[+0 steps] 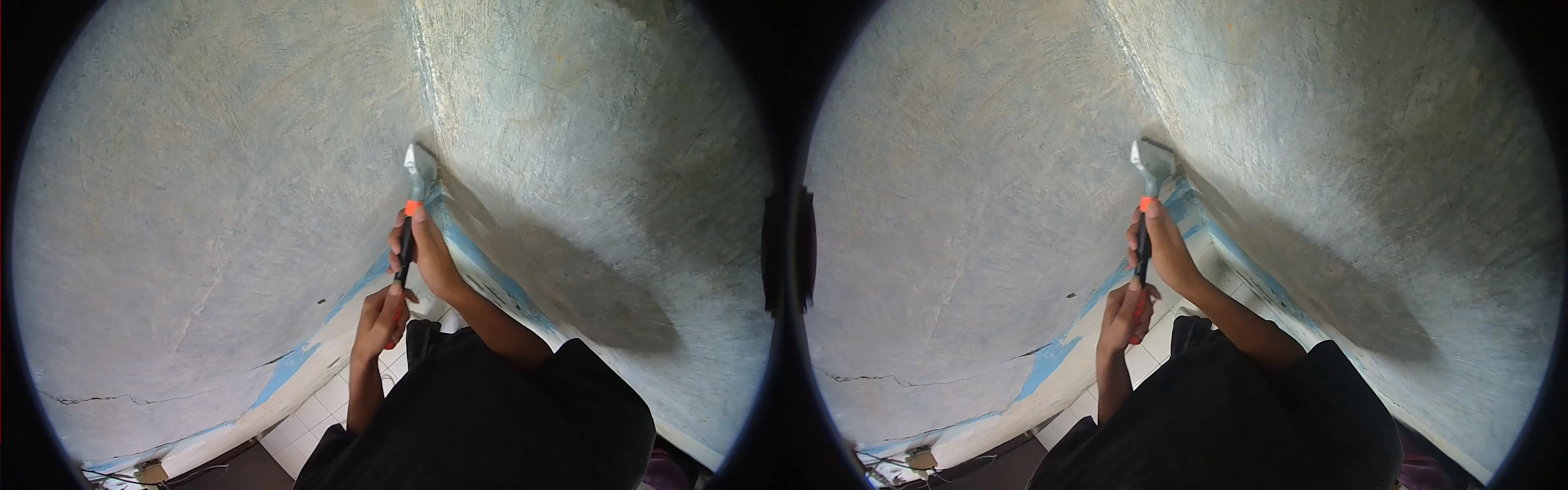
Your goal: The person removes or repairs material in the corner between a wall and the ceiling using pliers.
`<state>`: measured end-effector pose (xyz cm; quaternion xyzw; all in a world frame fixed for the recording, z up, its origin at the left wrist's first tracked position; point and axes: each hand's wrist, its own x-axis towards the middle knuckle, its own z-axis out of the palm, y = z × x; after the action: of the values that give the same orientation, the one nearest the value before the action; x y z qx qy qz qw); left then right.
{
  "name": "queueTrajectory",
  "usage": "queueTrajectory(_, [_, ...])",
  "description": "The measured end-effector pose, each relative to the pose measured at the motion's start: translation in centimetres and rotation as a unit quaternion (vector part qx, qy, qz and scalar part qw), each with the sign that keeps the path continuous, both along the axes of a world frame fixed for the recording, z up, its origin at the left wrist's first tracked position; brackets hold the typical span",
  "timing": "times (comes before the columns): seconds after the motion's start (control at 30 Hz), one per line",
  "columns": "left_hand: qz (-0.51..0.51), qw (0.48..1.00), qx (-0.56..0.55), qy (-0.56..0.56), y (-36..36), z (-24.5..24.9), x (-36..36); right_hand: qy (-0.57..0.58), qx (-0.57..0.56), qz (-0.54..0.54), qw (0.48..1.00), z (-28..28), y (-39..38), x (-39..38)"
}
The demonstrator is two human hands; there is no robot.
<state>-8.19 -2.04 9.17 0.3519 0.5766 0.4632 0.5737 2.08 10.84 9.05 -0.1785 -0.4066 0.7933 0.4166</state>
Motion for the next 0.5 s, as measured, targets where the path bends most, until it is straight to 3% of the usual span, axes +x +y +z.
queueTrajectory(0.33, [0.024, 0.999, -0.025, 0.001, -0.2, 0.0, 1.4, 0.002, -0.033, 0.007, 0.999, -1.4, -0.7, -0.1])
queueTrajectory(0.5, [0.036, 0.997, -0.042, 0.061, -1.5, 0.1, 1.2, 0.017, -0.048, 0.035, 0.998, -2.0, -1.2, 0.1])
